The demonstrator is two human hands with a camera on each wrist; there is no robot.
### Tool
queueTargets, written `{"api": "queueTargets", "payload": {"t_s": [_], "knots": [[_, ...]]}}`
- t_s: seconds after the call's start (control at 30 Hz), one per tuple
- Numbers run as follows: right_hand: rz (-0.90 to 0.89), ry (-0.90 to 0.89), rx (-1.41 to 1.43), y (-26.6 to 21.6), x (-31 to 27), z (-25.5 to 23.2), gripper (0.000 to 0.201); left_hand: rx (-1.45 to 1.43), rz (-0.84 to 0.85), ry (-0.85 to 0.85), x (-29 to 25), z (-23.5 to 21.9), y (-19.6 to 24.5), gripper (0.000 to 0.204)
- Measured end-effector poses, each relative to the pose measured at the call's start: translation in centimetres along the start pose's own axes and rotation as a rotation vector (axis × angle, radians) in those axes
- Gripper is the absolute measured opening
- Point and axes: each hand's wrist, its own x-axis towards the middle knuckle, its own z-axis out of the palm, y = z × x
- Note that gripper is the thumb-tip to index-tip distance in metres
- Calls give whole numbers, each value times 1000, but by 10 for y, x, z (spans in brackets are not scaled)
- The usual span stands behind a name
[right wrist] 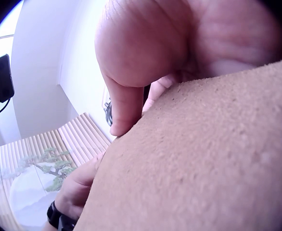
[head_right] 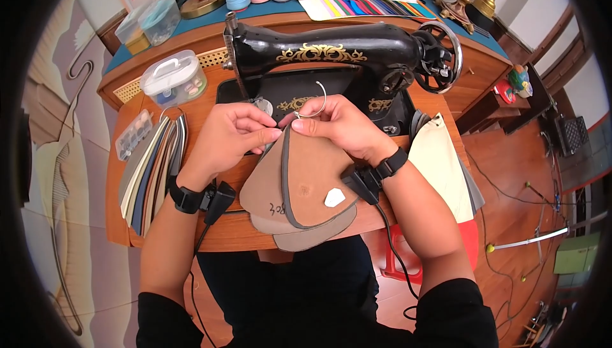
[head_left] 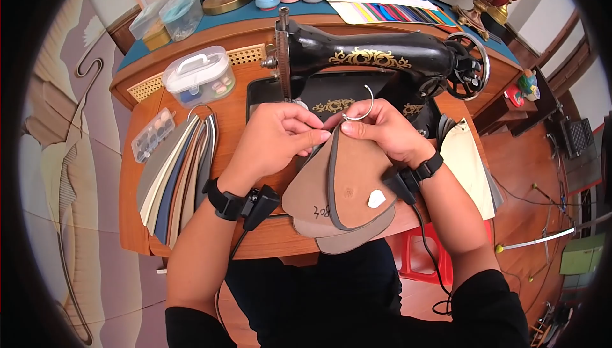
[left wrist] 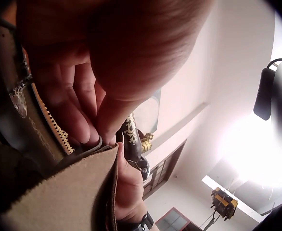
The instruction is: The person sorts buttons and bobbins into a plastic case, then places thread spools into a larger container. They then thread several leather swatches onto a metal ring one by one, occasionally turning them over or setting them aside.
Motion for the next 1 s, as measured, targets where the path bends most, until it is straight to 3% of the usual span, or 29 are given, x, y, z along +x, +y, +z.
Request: {"api": "queueTargets", "payload": {"t_s": [0.23, 0.33, 0.4, 0.43, 0.47, 0.53, 0.6, 0.67, 0.73, 0.83, 1.0], "knots": [[52, -4, -34, -4, -3, -2, 10, -64, -39, -7, 0, -1, 3, 23], [40, -21, -63, -9, -7, -3, 11, -60, -79, 100, 5, -3, -6, 24], [-3, -70, -67, -9, -13, -12, 11, 46, -198, 50, 4, -6, -11, 26], [-49, -117, -71, -10, -13, -15, 11, 46, -198, 58, 4, -6, -15, 26], [-75, -58, -53, -14, -17, -9, 25, 192, -204, -14, 4, -5, -20, 28], [-106, -138, 3, -19, -21, -11, 26, 337, -210, -87, 3, -3, -23, 31], [-108, -176, 42, -20, -23, -13, 20, 466, -100, -143, 2, -3, -21, 34], [-110, -211, 81, -20, -23, -14, 16, 457, -113, -150, 0, -2, -21, 37], [-46, -156, -47, -20, -20, -14, 16, 468, 21, -123, -1, -1, -25, 39], [-34, -151, -100, -21, -20, -12, 14, 465, 7, -207, -2, -1, -18, 41], [-30, -179, -171, -19, -17, -13, 13, 532, 108, -195, -4, 3, -24, 35]]}}
